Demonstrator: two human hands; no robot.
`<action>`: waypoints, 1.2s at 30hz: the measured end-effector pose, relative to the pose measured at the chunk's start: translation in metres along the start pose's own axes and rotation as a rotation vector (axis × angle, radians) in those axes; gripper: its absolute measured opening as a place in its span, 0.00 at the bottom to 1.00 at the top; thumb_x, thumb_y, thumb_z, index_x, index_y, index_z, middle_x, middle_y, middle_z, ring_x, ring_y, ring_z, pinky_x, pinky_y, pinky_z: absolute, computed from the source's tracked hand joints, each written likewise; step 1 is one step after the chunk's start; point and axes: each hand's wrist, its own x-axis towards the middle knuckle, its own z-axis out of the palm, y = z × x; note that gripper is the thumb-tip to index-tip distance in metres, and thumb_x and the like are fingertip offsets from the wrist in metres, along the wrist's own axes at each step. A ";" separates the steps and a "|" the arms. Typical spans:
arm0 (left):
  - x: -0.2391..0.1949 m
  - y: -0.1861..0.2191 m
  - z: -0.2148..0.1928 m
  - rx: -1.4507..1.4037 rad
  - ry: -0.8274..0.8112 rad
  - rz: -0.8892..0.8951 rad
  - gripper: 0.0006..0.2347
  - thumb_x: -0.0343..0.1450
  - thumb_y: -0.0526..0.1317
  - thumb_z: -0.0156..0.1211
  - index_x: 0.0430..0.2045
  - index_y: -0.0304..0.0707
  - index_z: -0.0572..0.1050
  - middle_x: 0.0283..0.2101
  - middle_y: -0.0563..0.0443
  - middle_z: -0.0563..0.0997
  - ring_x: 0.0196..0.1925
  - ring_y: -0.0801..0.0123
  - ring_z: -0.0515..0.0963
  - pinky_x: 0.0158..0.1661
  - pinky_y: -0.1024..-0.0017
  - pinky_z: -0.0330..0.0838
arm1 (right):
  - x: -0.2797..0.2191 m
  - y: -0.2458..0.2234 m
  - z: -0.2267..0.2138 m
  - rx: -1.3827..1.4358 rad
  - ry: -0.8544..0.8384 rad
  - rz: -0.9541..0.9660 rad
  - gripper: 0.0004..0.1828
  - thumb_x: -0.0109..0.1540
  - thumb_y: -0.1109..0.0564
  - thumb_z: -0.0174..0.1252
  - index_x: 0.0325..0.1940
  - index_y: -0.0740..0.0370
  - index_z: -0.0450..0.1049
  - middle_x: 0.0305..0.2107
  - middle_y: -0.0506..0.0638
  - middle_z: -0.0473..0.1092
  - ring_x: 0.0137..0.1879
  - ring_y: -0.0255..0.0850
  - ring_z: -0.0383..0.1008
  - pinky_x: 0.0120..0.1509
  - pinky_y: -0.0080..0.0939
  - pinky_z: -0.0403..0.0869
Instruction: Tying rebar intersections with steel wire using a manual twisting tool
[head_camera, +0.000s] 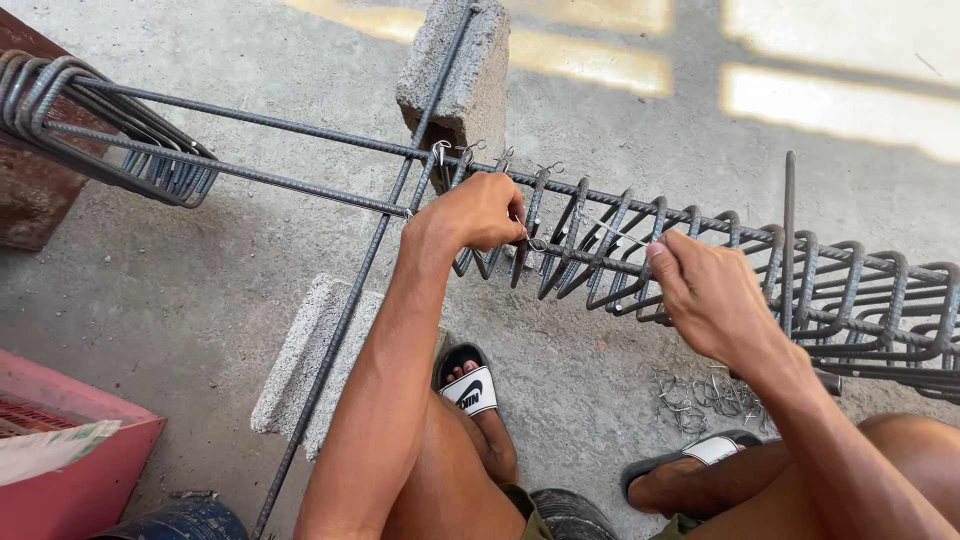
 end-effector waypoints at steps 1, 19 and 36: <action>-0.001 0.001 -0.002 0.000 0.001 0.000 0.07 0.61 0.40 0.58 0.21 0.50 0.85 0.18 0.44 0.81 0.20 0.63 0.82 0.36 0.67 0.79 | 0.001 -0.001 -0.005 0.000 0.000 -0.001 0.23 0.74 0.45 0.39 0.35 0.60 0.70 0.25 0.67 0.72 0.42 0.70 0.76 0.51 0.69 0.70; 0.041 0.017 -0.010 -0.039 0.102 -0.074 0.09 0.68 0.46 0.58 0.20 0.46 0.78 0.15 0.47 0.78 0.19 0.58 0.79 0.38 0.65 0.77 | 0.034 -0.032 -0.022 -0.494 -0.042 -0.143 0.18 0.68 0.42 0.46 0.42 0.49 0.80 0.38 0.50 0.81 0.49 0.52 0.82 0.73 0.52 0.62; 0.133 0.049 0.024 0.182 -0.088 -0.209 0.19 0.67 0.43 0.49 0.49 0.39 0.79 0.54 0.41 0.82 0.62 0.45 0.77 0.66 0.36 0.44 | 0.075 -0.004 0.043 -0.510 0.553 -0.579 0.08 0.63 0.50 0.61 0.29 0.47 0.77 0.19 0.42 0.69 0.26 0.35 0.76 0.61 0.44 0.68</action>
